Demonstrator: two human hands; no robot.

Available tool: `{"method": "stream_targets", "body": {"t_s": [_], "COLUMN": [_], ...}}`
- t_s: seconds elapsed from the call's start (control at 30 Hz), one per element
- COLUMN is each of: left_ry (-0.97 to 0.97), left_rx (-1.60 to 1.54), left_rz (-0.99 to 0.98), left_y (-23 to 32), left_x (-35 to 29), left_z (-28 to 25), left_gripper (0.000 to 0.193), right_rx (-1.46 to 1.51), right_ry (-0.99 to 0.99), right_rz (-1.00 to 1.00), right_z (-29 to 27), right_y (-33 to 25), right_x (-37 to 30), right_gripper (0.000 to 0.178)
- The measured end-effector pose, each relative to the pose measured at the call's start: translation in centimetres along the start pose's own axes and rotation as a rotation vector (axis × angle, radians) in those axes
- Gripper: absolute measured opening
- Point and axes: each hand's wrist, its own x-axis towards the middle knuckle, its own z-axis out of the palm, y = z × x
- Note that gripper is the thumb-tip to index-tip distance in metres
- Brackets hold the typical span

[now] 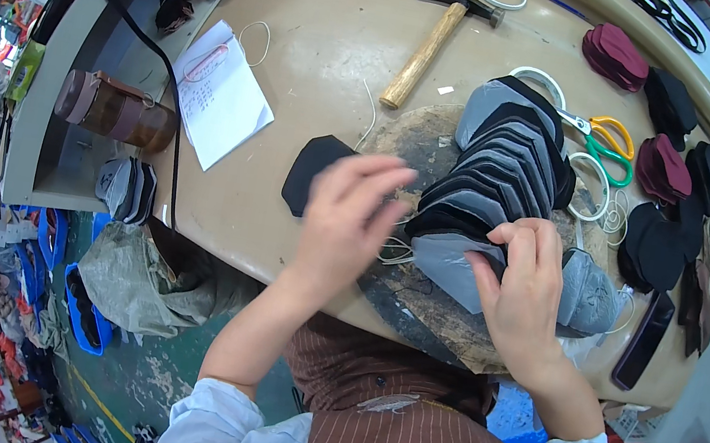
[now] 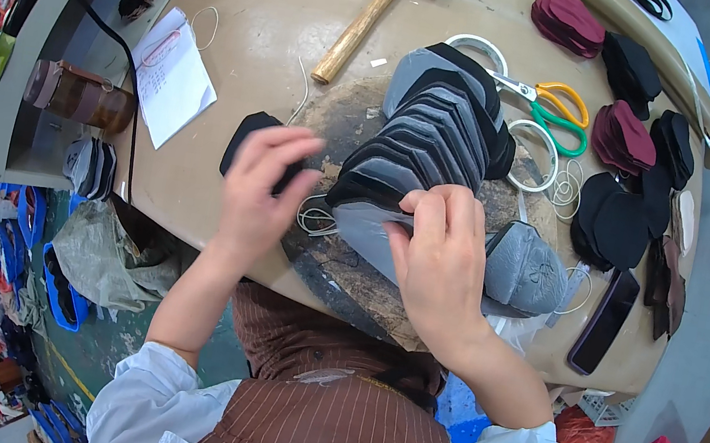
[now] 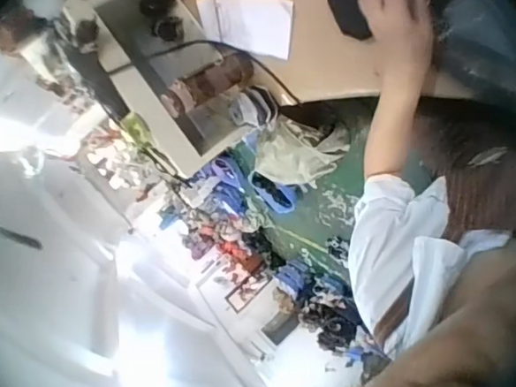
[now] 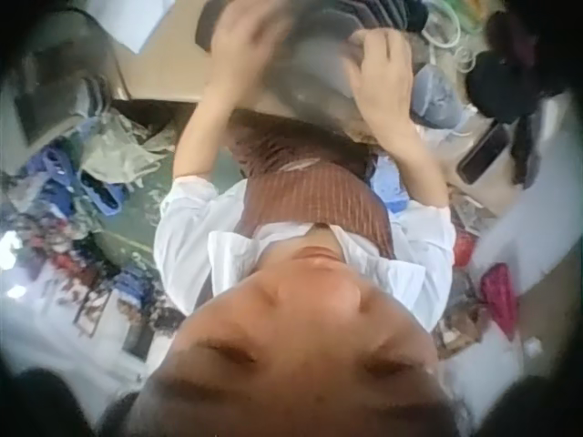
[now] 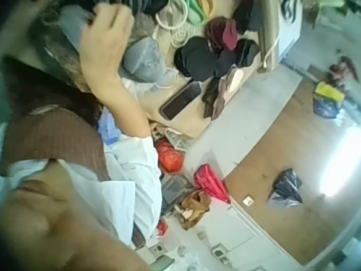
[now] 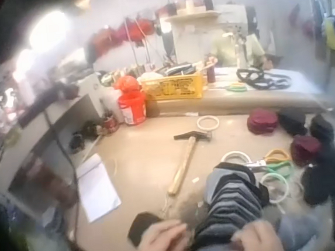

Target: The person assembles face masks by hand at a workbench. They pick up grey and black fabric pieces, insert white elastic bands into the edges, and stack the finished masks. The process involves repetitive folding and securing of the elastic to create a stack of completed masks.

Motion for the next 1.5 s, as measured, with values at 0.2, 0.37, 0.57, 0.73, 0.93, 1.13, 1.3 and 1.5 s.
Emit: {"method": "stream_targets", "body": {"t_s": [0.2, 0.37, 0.57, 0.73, 0.93, 1.13, 1.3, 1.5], "left_ry": [-0.136, -0.177, -0.164, -0.210, -0.150, 0.050, 0.030, 0.109], "left_rx": [-0.346, -0.360, -0.455, -0.312, -0.228, -0.112, -0.216, -0.882], "left_rz": [-0.106, -0.114, -0.176, -0.125, -0.106, 0.032, 0.056, -0.524], "left_y": [2.0, 2.0, 1.1, 2.0, 1.8, 1.8, 1.1, 0.3], "left_x": [0.6, 0.3, 0.2, 0.4, 0.1, -1.3, -2.4, -2.2], "left_z": [1.1, 0.7, 1.1, 1.0, 1.6, 2.6, 2.8, -2.9], "left_gripper": [0.024, 0.025, 0.031, 0.039, 0.042, 0.036, 0.028, 0.019], "right_rx": [0.027, 0.108, 0.129, 0.130, 0.118, 0.382, 0.925, 0.671], "right_ry": [0.133, 0.180, 0.186, 0.198, 0.210, 0.054, -0.082, -0.383], "right_rz": [-0.111, -0.137, -0.159, -0.157, -0.179, -0.372, 0.144, -0.050], "right_z": [0.5, 0.8, 0.7, 0.8, 0.9, -0.8, -3.1, -7.2], "right_y": [0.8, 1.5, 1.7, 1.8, 1.8, 2.5, 1.5, 1.9], "right_x": [-1.1, -1.9, -2.3, -2.6, -2.8, -3.9, -5.1, -0.9], "right_gripper": [0.036, 0.030, 0.029, 0.029, 0.027, 0.029, 0.025, 0.039]}}
